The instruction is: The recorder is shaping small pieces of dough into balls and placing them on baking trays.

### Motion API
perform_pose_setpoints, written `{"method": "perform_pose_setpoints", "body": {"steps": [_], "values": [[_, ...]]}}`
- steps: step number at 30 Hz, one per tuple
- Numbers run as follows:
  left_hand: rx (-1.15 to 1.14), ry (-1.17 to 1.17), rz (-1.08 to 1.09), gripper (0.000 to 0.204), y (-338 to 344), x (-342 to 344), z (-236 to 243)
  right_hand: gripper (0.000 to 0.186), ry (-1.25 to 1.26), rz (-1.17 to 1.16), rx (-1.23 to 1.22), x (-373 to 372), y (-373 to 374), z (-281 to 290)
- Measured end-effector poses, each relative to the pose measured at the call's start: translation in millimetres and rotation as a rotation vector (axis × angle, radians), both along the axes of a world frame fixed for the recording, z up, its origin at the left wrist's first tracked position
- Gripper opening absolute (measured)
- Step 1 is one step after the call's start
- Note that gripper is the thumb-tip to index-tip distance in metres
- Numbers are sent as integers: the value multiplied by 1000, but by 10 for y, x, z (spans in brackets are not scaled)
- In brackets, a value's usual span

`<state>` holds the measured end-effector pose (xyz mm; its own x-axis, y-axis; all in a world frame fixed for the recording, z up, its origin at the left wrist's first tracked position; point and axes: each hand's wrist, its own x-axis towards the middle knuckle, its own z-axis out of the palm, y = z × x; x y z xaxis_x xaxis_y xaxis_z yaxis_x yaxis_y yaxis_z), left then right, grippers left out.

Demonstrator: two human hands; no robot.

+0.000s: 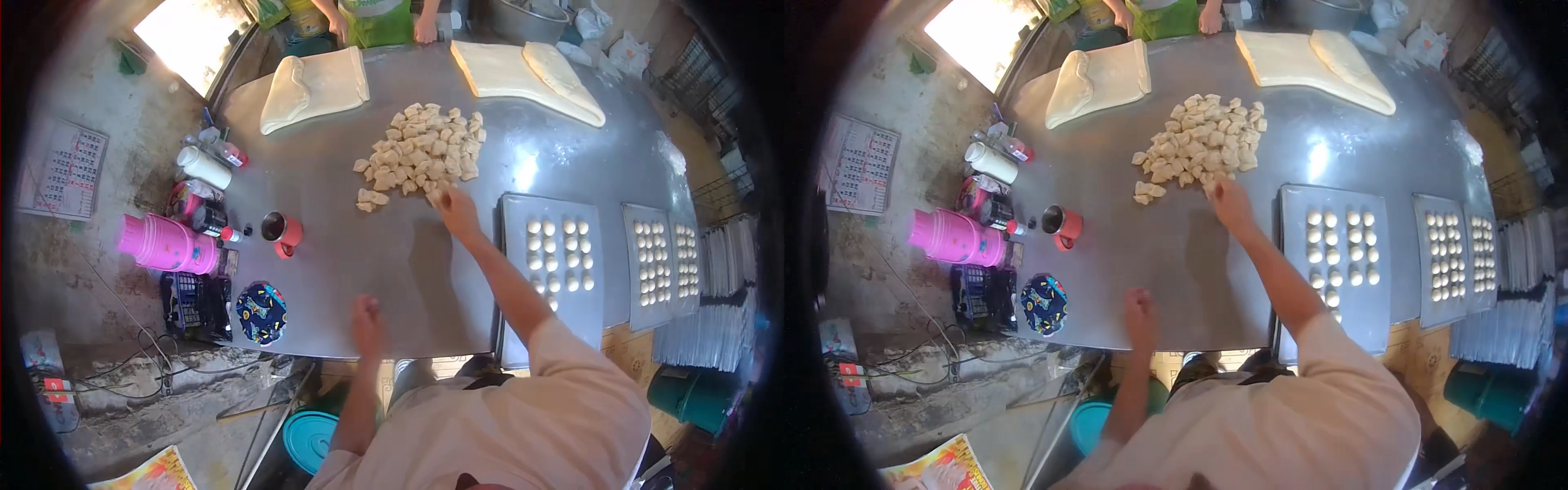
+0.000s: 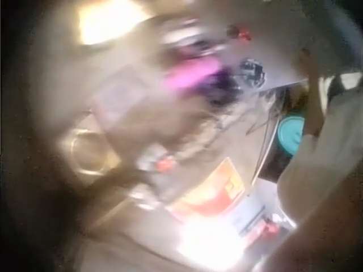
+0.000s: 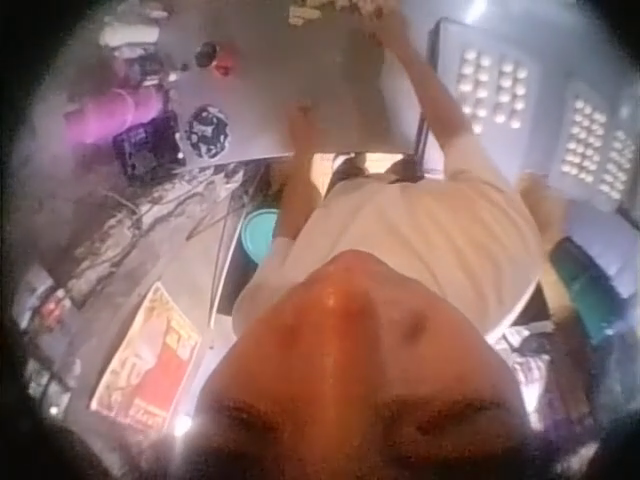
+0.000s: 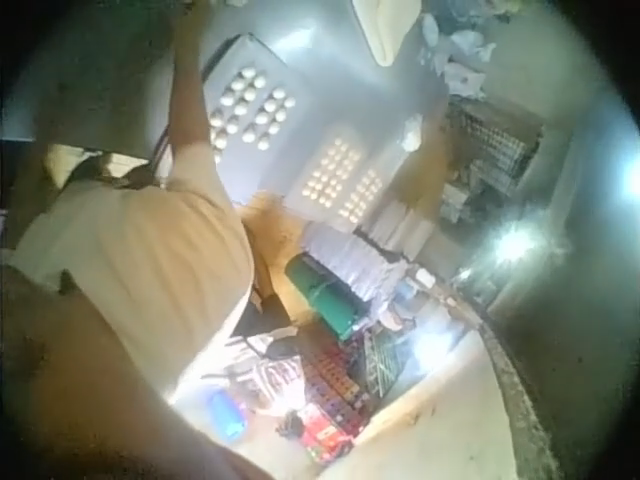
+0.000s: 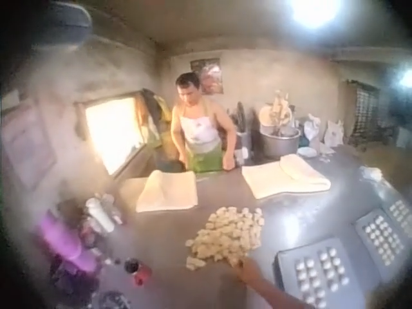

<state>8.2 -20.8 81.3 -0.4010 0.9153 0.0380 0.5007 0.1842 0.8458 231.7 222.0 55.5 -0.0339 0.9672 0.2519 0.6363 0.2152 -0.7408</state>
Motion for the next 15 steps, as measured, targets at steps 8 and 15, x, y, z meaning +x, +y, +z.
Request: {"method": "perform_pose_setpoints", "body": {"steps": [8,15], "values": [[-228,773,-66,15,761,-1112,-736,24,-579,-71,89,-139,-1110,-398],[56,416,-46,10,560,-1295,-780,18,-575,-32,129,145,-860,-411]]}}
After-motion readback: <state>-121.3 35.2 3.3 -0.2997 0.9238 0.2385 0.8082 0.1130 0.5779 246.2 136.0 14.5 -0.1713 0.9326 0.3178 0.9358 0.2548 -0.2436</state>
